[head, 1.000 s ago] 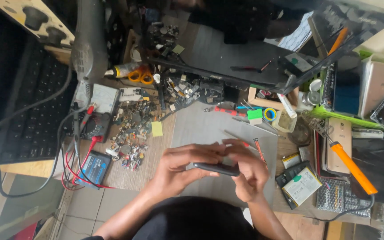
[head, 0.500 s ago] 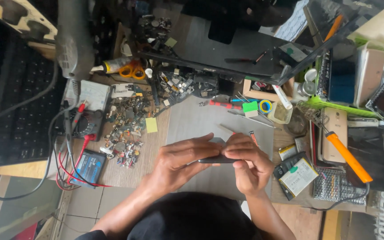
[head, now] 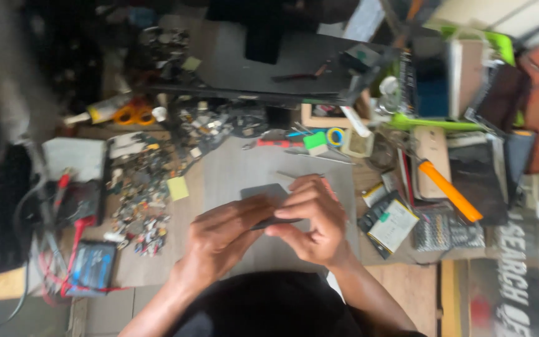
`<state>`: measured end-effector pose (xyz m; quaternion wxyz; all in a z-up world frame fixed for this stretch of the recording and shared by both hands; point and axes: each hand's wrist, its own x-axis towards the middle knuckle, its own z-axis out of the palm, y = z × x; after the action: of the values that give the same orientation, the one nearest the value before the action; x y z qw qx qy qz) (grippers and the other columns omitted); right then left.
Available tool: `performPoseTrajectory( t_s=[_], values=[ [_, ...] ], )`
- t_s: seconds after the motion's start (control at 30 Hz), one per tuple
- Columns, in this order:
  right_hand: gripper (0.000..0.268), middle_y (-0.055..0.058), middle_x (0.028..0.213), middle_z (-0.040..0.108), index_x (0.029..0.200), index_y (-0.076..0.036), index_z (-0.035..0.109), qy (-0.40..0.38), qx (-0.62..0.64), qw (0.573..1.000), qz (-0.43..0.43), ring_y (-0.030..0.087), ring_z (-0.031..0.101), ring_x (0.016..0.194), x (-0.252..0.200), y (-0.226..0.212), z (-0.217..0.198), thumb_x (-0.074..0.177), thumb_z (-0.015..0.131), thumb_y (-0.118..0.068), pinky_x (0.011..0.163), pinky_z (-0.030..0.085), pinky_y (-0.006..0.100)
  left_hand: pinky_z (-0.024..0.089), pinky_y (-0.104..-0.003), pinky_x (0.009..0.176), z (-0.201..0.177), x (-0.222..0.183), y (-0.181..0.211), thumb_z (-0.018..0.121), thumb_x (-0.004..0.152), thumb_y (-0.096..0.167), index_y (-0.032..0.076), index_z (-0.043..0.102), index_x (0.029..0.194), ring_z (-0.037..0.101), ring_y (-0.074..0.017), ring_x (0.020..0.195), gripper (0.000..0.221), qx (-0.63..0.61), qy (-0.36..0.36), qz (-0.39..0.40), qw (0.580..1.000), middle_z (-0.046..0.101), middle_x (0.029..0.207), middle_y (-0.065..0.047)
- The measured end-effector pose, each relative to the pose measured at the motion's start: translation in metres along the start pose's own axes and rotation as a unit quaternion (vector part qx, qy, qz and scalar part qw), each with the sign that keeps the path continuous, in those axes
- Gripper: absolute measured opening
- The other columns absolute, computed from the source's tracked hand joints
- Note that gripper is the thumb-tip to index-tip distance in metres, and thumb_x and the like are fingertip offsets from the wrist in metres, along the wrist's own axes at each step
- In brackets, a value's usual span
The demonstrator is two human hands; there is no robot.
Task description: Reassembling a smartphone by aligning internal components and snapping the back frame onto the body at a repair bench.
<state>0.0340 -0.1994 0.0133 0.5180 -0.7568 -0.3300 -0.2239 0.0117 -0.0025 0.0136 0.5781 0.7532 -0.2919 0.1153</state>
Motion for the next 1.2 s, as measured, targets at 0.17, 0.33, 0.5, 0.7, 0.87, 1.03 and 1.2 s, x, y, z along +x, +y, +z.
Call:
performPoseTrajectory(
  t_s=[0.17, 0.33, 0.5, 0.7, 0.87, 1.03, 1.2],
  values=[
    [0.030, 0.004, 0.088, 0.068, 0.092, -0.011, 0.064, -0.016, -0.025, 0.999, 0.019, 0.023, 0.063, 0.078, 0.001, 0.003, -0.007, 0.084, 0.083, -0.033, 0.085, 0.050, 0.041, 0.056, -0.036, 0.109, 0.002, 0.001, -0.002, 0.067, 0.095, 0.007, 0.001, 0.071, 0.121, 0.072, -0.0277, 0.121, 0.027, 0.037, -0.025, -0.002, 0.999, 0.074, 0.124, -0.015],
    [0.022, 0.003, 0.106, 0.071, 0.116, -0.013, 0.070, -0.097, -0.019, 0.995, 0.023, 0.019, 0.068, 0.094, -0.003, 0.000, -0.023, 0.096, 0.079, -0.017, 0.101, 0.051, 0.044, 0.060, -0.030, 0.101, -0.003, 0.005, -0.001, 0.078, 0.085, 0.008, 0.005, 0.075, 0.114, 0.077, -0.0207, 0.110, 0.029, 0.050, -0.025, -0.043, 0.997, 0.078, 0.116, -0.010],
    [0.027, 0.003, 0.083, 0.061, 0.089, -0.010, 0.063, -0.028, -0.030, 0.999, 0.034, 0.019, 0.056, 0.073, -0.004, 0.004, -0.006, 0.086, 0.083, -0.027, 0.092, 0.047, 0.042, 0.056, -0.033, 0.107, 0.006, 0.000, -0.009, 0.073, 0.091, 0.004, 0.004, 0.072, 0.120, 0.073, -0.0248, 0.118, 0.030, 0.111, -0.027, 0.003, 0.993, 0.074, 0.124, -0.013],
    [0.074, 0.008, 0.124, 0.066, 0.129, -0.008, 0.057, -0.050, 0.070, 0.982, 0.167, 0.024, 0.064, 0.119, -0.011, 0.009, -0.017, 0.075, 0.084, -0.050, 0.107, 0.050, 0.039, 0.061, -0.022, 0.082, 0.006, 0.016, 0.008, 0.083, 0.082, 0.019, 0.009, 0.075, 0.105, 0.079, -0.0114, 0.087, 0.027, 0.054, 0.060, -0.102, 0.991, 0.080, 0.100, -0.003],
    [0.031, -0.012, 0.105, 0.072, 0.109, -0.023, 0.068, -0.210, -0.050, 0.912, 0.348, 0.006, 0.067, 0.103, -0.013, 0.000, -0.029, 0.089, 0.070, -0.046, 0.118, 0.014, 0.044, 0.057, -0.025, 0.081, 0.015, -0.012, -0.043, 0.083, 0.079, -0.001, 0.003, 0.071, 0.101, 0.069, -0.0126, 0.085, 0.026, -0.247, 0.296, -0.281, 0.879, 0.075, 0.094, -0.009],
    [0.014, -0.001, 0.050, 0.058, 0.081, -0.011, 0.074, -0.152, 0.062, 0.946, 0.280, 0.006, 0.046, 0.052, -0.003, -0.006, -0.012, 0.092, 0.074, -0.018, 0.054, 0.046, 0.026, 0.060, -0.027, 0.078, 0.011, -0.004, -0.039, 0.081, 0.083, -0.006, -0.003, 0.068, 0.115, 0.069, -0.0124, 0.087, 0.035, -0.317, 0.342, -0.254, 0.847, 0.072, 0.094, -0.008],
    [0.021, -0.003, 0.067, 0.061, 0.089, -0.009, 0.069, -0.148, -0.069, 0.938, 0.307, 0.010, 0.051, 0.061, -0.017, -0.014, -0.002, 0.098, 0.063, -0.027, 0.061, 0.045, 0.024, 0.049, -0.029, 0.103, 0.016, -0.006, -0.020, 0.068, 0.096, 0.024, 0.011, 0.039, 0.149, 0.051, -0.0156, 0.125, 0.061, -0.314, 0.246, -0.265, 0.878, 0.039, 0.157, -0.008]
  ],
)
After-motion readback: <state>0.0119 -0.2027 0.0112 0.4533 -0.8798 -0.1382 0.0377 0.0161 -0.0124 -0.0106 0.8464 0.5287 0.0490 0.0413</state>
